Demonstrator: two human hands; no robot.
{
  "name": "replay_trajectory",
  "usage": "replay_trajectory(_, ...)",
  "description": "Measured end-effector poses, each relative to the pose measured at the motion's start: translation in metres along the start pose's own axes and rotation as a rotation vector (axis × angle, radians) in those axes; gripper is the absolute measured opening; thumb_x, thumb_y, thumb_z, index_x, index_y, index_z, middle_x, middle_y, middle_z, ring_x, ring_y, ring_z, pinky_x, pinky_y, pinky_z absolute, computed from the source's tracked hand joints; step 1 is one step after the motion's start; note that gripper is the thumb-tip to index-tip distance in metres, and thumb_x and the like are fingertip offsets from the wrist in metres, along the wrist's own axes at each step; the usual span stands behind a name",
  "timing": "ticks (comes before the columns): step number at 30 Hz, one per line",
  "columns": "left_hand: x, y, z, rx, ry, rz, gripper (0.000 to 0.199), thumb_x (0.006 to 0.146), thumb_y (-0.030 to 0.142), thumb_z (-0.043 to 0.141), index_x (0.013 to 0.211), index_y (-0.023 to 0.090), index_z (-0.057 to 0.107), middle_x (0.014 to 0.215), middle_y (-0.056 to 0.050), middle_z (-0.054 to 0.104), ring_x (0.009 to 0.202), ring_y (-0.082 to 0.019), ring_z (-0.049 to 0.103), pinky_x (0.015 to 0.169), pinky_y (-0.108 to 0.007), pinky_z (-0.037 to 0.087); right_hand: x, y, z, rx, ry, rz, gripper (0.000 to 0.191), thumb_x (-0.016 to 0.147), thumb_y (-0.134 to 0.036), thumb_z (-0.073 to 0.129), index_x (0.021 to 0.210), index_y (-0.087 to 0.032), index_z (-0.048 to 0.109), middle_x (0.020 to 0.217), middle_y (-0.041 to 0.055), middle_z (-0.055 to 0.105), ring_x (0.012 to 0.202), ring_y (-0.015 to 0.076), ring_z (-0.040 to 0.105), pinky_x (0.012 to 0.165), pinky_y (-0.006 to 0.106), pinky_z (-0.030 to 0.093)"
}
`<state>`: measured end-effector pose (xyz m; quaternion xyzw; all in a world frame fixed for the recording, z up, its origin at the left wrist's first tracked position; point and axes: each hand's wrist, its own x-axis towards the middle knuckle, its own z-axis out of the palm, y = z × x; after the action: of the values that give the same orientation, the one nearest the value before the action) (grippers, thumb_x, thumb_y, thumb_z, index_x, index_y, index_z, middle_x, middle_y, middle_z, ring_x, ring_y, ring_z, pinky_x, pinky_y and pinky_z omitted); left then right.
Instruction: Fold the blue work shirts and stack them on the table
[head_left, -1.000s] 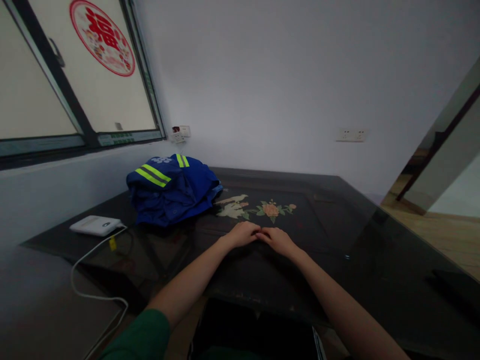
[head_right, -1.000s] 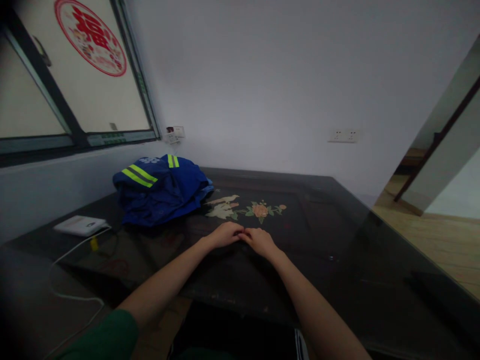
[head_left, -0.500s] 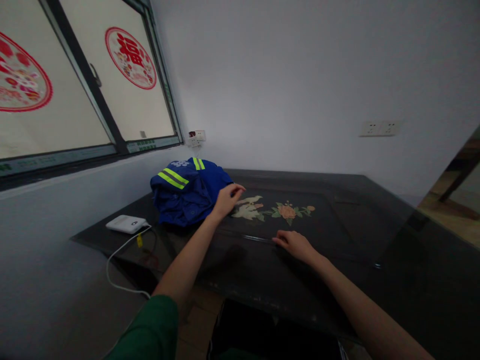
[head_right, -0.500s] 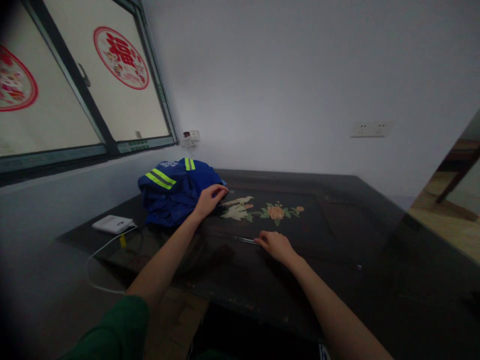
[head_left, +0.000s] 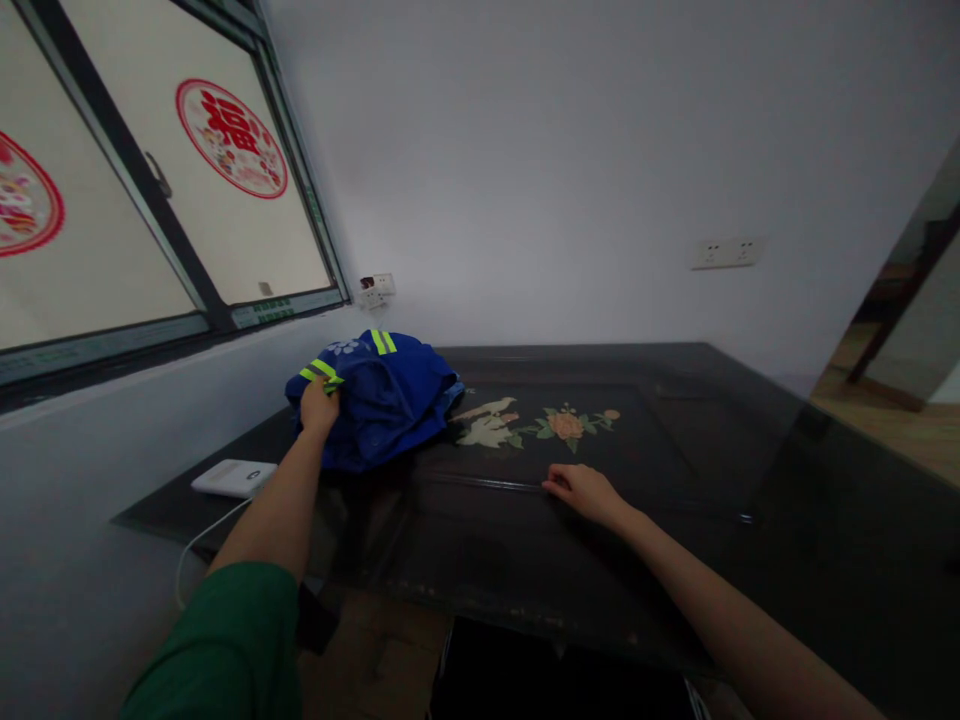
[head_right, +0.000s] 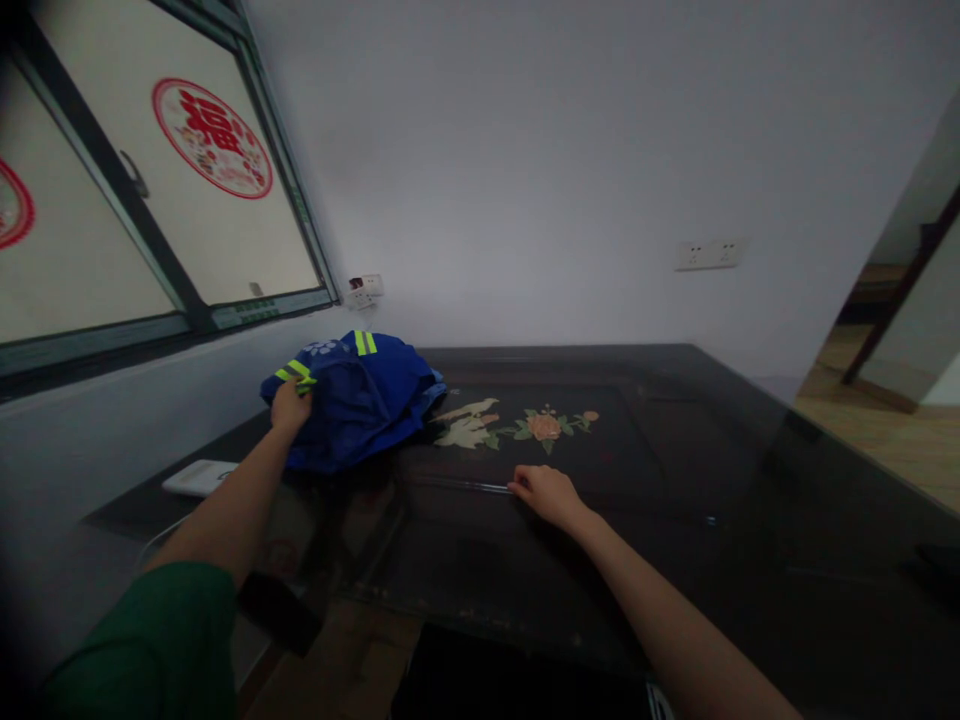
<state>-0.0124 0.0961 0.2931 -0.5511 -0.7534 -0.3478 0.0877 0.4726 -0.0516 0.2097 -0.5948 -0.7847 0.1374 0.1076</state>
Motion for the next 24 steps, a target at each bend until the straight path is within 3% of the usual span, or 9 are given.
replay_trajectory(2, 0.007, -0.003, -0.002, -0.066, 0.069, -0.035, 0.036, 0.09, 0.017, 0.04, 0.122, 0.008, 0.053, 0.121, -0.02, 0.06, 0.117, -0.031, 0.055, 0.1, -0.048, 0.042, 0.0, -0.001, -0.001, 0.002, 0.0, 0.005, 0.022, 0.093, -0.037, 0.049, 0.091, -0.021, 0.064, 0.086, 0.0038, 0.069, 0.08, 0.0179, 0.062, 0.058, 0.024, 0.028)
replay_trajectory(5, 0.014, 0.0, -0.012, -0.126, 0.153, -0.063, 0.034, 0.09, 0.014, 0.034, 0.118, 0.01, 0.054, 0.116, -0.016, 0.063, 0.111, -0.027, 0.058, 0.097, -0.042, 0.045, -0.002, -0.002, -0.003, 0.011, -0.002, 0.0, 0.021, 0.093, -0.036, 0.05, 0.092, -0.021, 0.065, 0.086, 0.004, 0.069, 0.08, 0.0186, 0.063, 0.059, 0.025, 0.029)
replay_trajectory(9, 0.019, 0.024, -0.031, -0.267, 0.276, 0.011, 0.03, 0.089, 0.016, 0.035, 0.109, 0.013, 0.057, 0.11, -0.013, 0.064, 0.106, -0.025, 0.059, 0.094, -0.037, 0.046, -0.004, -0.003, -0.005, 0.027, 0.002, 0.001, 0.021, 0.093, -0.036, 0.05, 0.091, -0.021, 0.065, 0.086, 0.0045, 0.069, 0.08, 0.019, 0.062, 0.06, 0.025, 0.031)
replay_trajectory(13, 0.015, 0.079, -0.056, -0.424, 0.312, 0.262, 0.021, 0.085, 0.02, 0.043, 0.095, 0.015, 0.061, 0.098, -0.007, 0.067, 0.097, -0.021, 0.061, 0.092, -0.031, 0.046, -0.003, -0.003, -0.003, 0.088, 0.024, -0.009, 0.018, 0.091, -0.032, 0.052, 0.09, -0.02, 0.065, 0.08, 0.0041, 0.066, 0.075, 0.018, 0.061, 0.063, 0.026, 0.036)
replay_trajectory(17, -0.008, 0.15, -0.086, -0.491, 0.315, 0.557, 0.019, 0.081, 0.017, 0.05, 0.091, 0.015, 0.065, 0.091, -0.004, 0.07, 0.09, -0.018, 0.063, 0.089, -0.028, 0.047, 0.0, -0.013, -0.009, 0.484, 0.204, -0.083, 0.024, 0.087, -0.024, 0.051, 0.109, -0.019, 0.059, 0.074, 0.0014, 0.06, 0.07, 0.0152, 0.057, 0.065, 0.026, 0.044)
replay_trajectory(19, -0.026, 0.185, -0.105, -0.493, 0.303, 0.724, 0.017, 0.08, 0.016, 0.053, 0.092, 0.015, 0.066, 0.093, -0.004, 0.07, 0.091, -0.017, 0.064, 0.09, -0.027, 0.047, -0.002, -0.027, -0.017, 0.685, 0.334, -0.154, 0.041, 0.084, -0.025, 0.054, 0.124, -0.02, 0.05, 0.087, 0.0041, 0.061, 0.08, 0.0166, 0.058, 0.065, 0.026, 0.048)
replay_trajectory(21, -0.047, 0.217, -0.124, -0.492, 0.303, 0.847, 0.016, 0.081, 0.015, 0.054, 0.092, 0.016, 0.066, 0.094, -0.004, 0.07, 0.092, -0.016, 0.064, 0.09, -0.027, 0.047, -0.007, -0.046, -0.028, 0.81, 0.407, -0.231, 0.066, 0.078, -0.03, 0.063, 0.138, -0.024, 0.037, 0.112, 0.0095, 0.057, 0.097, 0.0204, 0.057, 0.067, 0.028, 0.052)
replay_trajectory(24, -0.083, 0.258, -0.153, -0.485, 0.32, 1.0, 0.016, 0.082, 0.014, 0.055, 0.092, 0.017, 0.066, 0.094, -0.002, 0.07, 0.095, -0.015, 0.063, 0.093, -0.028, 0.047, -0.018, -0.076, -0.045, 0.843, 0.457, -0.333, 0.107, 0.065, -0.037, 0.079, 0.15, -0.032, 0.014, 0.146, 0.0123, 0.031, 0.128, 0.0288, 0.04, 0.085, 0.042, 0.053)
